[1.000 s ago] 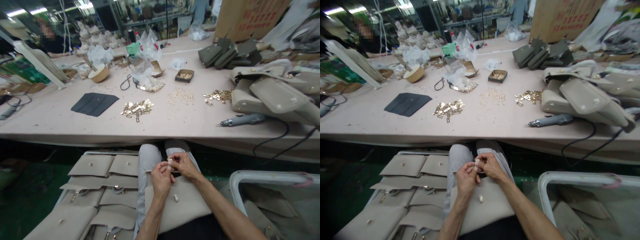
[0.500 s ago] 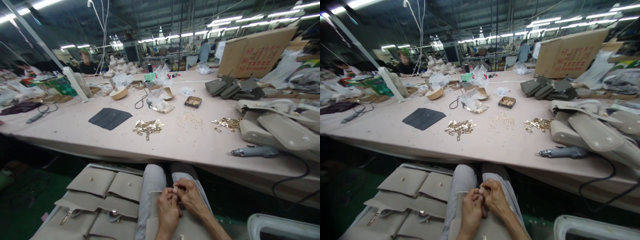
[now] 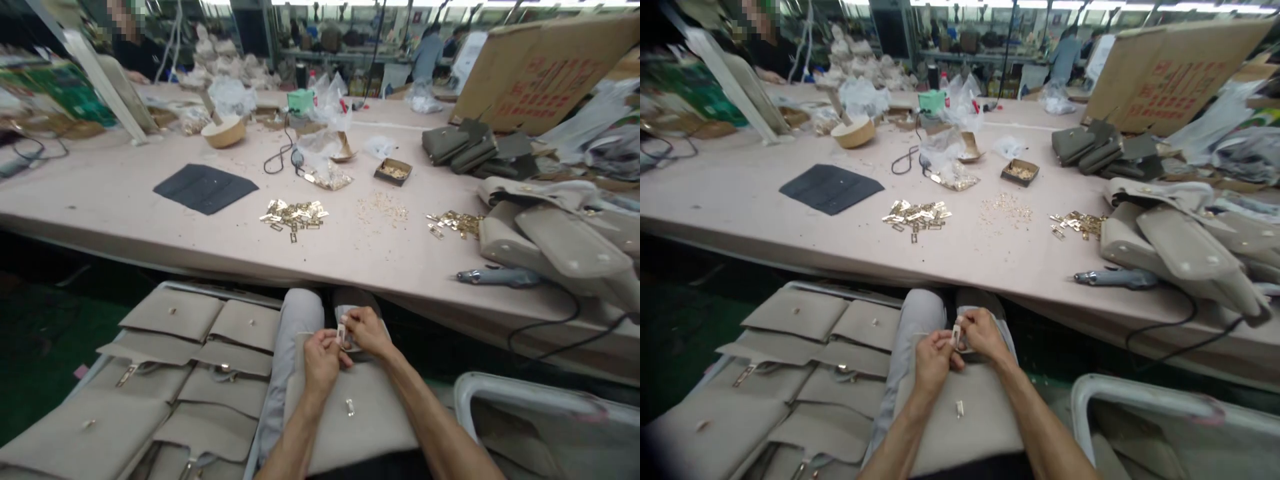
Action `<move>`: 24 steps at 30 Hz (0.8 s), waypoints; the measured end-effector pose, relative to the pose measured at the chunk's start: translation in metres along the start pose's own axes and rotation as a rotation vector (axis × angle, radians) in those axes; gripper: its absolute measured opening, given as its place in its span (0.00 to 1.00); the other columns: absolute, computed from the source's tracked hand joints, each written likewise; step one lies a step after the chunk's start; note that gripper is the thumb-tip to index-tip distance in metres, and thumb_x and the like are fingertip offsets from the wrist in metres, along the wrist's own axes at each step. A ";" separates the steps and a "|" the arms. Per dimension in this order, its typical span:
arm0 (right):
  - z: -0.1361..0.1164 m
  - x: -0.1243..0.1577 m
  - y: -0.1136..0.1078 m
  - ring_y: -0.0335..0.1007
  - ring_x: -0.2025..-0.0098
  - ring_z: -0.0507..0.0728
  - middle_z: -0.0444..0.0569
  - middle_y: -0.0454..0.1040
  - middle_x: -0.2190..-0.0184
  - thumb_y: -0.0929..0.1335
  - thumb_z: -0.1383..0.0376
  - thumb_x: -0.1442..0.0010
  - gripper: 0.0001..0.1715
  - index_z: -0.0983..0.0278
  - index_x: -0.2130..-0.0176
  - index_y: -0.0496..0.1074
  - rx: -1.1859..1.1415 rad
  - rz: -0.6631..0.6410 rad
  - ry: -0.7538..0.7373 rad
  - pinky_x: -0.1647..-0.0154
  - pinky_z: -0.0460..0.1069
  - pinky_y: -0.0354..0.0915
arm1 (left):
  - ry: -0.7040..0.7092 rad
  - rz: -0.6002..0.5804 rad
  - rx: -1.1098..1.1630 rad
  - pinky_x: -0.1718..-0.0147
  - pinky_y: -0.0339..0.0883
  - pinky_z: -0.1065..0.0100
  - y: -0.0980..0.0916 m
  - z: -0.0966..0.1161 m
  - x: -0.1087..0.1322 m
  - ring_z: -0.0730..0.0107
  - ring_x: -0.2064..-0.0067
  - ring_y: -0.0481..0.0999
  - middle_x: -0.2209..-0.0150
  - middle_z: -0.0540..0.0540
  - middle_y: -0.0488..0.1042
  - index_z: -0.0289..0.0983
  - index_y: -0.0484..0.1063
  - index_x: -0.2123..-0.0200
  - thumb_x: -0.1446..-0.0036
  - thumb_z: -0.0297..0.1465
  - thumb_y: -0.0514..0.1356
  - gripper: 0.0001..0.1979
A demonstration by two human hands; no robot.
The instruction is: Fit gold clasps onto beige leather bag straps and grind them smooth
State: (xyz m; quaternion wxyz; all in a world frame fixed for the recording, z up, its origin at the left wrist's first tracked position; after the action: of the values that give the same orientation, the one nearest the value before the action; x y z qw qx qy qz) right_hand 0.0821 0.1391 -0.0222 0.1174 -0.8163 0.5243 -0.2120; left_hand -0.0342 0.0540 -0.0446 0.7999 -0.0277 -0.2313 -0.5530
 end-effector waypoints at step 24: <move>-0.149 -0.250 -0.040 0.72 0.58 0.58 0.52 0.79 0.59 0.69 0.73 0.41 0.12 0.64 0.59 0.80 0.697 0.222 -0.360 0.56 0.47 0.63 | 0.032 0.098 0.133 0.87 0.49 0.76 -0.020 -0.029 -0.012 0.74 0.88 0.69 0.75 0.42 0.81 0.36 0.70 0.68 0.50 0.46 0.68 0.20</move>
State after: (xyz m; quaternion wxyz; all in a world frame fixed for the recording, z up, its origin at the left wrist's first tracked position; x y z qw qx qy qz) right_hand -0.0454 0.3876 0.0701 0.4992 -0.6901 0.4770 -0.2168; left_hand -0.0453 0.0479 -0.0793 0.8297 0.0232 -0.2530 -0.4970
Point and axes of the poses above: each hand's wrist, its own x-axis away from the middle knuckle, its own y-axis out of the palm, z = x × y, the point moved 5 cm from there along -x, towards the middle knuckle
